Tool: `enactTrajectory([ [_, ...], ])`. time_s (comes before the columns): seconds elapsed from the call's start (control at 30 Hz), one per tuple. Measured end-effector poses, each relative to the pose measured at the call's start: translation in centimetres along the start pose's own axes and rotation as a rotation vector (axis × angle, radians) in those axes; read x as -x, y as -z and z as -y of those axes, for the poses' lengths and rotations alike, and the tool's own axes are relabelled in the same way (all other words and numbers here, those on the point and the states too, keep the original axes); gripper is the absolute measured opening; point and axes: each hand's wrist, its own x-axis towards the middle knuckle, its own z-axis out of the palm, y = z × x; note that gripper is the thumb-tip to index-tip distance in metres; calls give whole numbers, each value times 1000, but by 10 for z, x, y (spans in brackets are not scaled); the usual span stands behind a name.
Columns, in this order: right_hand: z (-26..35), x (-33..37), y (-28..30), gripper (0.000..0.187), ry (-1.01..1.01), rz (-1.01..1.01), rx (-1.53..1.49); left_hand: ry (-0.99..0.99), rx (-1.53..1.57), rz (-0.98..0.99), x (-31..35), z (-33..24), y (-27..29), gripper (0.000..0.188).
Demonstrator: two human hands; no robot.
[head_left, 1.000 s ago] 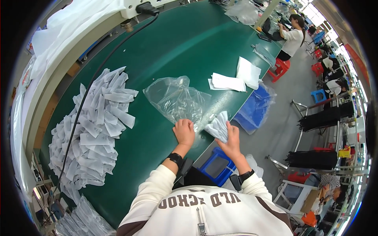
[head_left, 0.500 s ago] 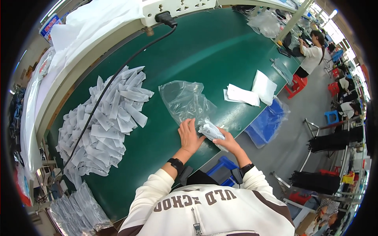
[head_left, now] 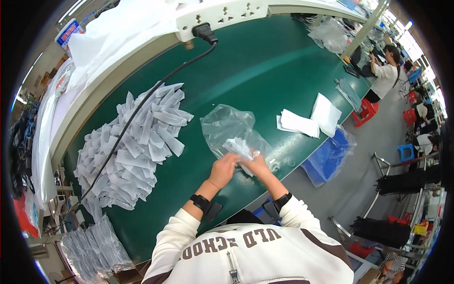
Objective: Manually packing small white electronic components into clear plastic bags on a production line.
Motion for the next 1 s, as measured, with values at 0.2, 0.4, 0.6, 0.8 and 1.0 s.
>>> enactTrajectory([
  [0.2, 47, -22, -36, 72, -159, 135, -710, 44, 41, 63, 6, -34, 29, 14],
  [0.4, 59, -40, -38, 73, 390, -523, 784, 21, 145, 207, 5, -70, 56, 18],
  [0.6, 56, -60, -39, 79, 383, -345, 984, 64, 169, 422, -12, -84, 35, 15],
  [0.8, 31, -102, -20, 81, 487, -526, 898, 49, 292, 423, -18, -79, 7, 14],
  [1.0, 40, -110, 16, 92, 426, -508, 981, 255, 267, 394, -16, -58, 23, 27],
])
